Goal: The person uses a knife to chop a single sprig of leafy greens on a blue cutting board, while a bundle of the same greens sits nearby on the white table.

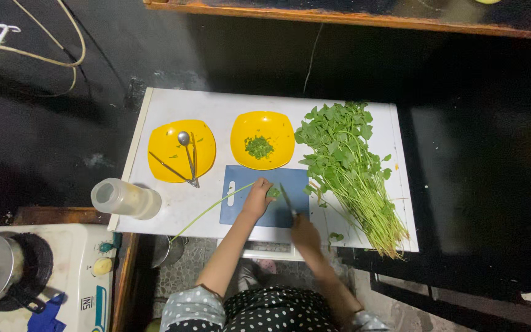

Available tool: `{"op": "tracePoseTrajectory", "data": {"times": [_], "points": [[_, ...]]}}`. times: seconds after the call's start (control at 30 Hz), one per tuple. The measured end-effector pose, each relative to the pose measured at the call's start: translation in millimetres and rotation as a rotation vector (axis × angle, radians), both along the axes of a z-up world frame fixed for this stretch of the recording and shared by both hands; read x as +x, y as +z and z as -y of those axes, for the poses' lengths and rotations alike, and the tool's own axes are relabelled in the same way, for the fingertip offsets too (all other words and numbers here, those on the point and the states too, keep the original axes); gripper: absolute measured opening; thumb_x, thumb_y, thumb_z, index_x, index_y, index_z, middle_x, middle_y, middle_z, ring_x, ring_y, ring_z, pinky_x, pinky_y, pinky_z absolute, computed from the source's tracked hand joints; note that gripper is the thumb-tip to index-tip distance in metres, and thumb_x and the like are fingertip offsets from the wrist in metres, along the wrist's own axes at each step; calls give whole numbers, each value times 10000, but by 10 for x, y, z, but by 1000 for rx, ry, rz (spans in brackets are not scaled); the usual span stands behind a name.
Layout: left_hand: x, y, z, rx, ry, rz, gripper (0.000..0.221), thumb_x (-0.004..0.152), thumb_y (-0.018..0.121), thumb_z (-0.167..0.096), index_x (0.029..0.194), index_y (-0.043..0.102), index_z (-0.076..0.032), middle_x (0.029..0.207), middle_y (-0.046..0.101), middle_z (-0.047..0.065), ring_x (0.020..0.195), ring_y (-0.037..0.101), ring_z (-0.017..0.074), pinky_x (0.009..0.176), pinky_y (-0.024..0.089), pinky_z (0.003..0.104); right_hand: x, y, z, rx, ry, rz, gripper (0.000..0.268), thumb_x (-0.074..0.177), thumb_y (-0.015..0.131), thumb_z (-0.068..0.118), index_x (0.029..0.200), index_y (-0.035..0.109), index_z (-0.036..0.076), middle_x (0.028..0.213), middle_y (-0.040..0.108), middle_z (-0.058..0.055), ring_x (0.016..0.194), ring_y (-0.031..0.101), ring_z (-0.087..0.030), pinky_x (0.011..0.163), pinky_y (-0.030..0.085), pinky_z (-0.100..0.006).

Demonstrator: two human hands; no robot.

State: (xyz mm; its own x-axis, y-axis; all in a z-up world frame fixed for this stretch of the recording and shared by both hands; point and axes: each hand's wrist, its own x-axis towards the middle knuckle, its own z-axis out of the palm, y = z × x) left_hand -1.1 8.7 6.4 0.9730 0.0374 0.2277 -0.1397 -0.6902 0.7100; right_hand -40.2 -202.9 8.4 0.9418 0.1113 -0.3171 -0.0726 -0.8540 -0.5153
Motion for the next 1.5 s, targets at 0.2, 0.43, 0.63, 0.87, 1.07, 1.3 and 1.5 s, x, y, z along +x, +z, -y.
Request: {"op": "tracePoseTrajectory", "data": {"times": [0.2, 0.43, 0.63, 0.87, 1.07, 1.3, 1.5], "points": [[-76, 12, 43, -86, 19, 16, 513, 703, 850, -37, 1182, 675, 17, 1110, 606, 177, 1074, 595, 380, 948, 493, 424, -138, -97, -330, 30, -62, -68, 367, 1042, 382, 344, 1143, 608, 73, 989, 711, -295, 965, 662, -520, 869, 498, -635], [-166, -128, 97, -351, 79, 135, 361, 781, 769, 23, 1130, 677, 12, 1103, 636, 162, 972, 676, 322, 861, 575, 368, -136, -204, -280, 28, 52, 28, 419, 1059, 356, 374, 1086, 608, 40, 921, 715, -281, 918, 677, -498, 825, 512, -616], [-207, -237, 89, -411, 121, 109, 227, 824, 712, 82, 1046, 717, 31, 1051, 666, 159, 915, 697, 290, 832, 568, 326, -174, 55, -248, 88, 85, -160, 526, 1087, 271, 412, 1131, 613, 15, 977, 710, -270, 915, 680, -476, 843, 524, -572], [-135, -85, 110, -435, 189, 123, 213, 800, 761, 46, 1010, 724, 35, 1033, 688, 156, 847, 708, 270, 763, 577, 327, -51, -222, -176, 219, 99, 37, 509, 1077, 335, 406, 1035, 657, 14, 1016, 684, -278, 968, 622, -522, 842, 490, -600], [370, 301, -62, -491, 212, 205, 183, 829, 781, 18, 1001, 725, 46, 1000, 700, 157, 845, 712, 256, 760, 609, 315, 588, -254, -340, 314, 55, 139, 472, 1062, 388, 424, 975, 652, 42, 866, 673, -264, 879, 639, -504, 773, 494, -580], [901, 425, -304, -472, 300, 282, 208, 818, 730, 37, 1024, 705, 43, 1015, 678, 176, 822, 720, 253, 741, 617, 326, 1017, -166, -516, 647, -62, -214, 480, 1079, 444, 444, 864, 598, 43, 587, 520, -67, 474, 473, -188, 466, 394, -372], [1030, 270, -477, -321, 393, 204, 135, 892, 742, -24, 1024, 738, 1, 948, 714, 184, 830, 727, 335, 757, 574, 386, 1094, -232, -502, 710, -172, -322, 461, 1077, 436, 446, 863, 555, 55, 577, 465, -53, 463, 440, -198, 455, 377, -378]]}}
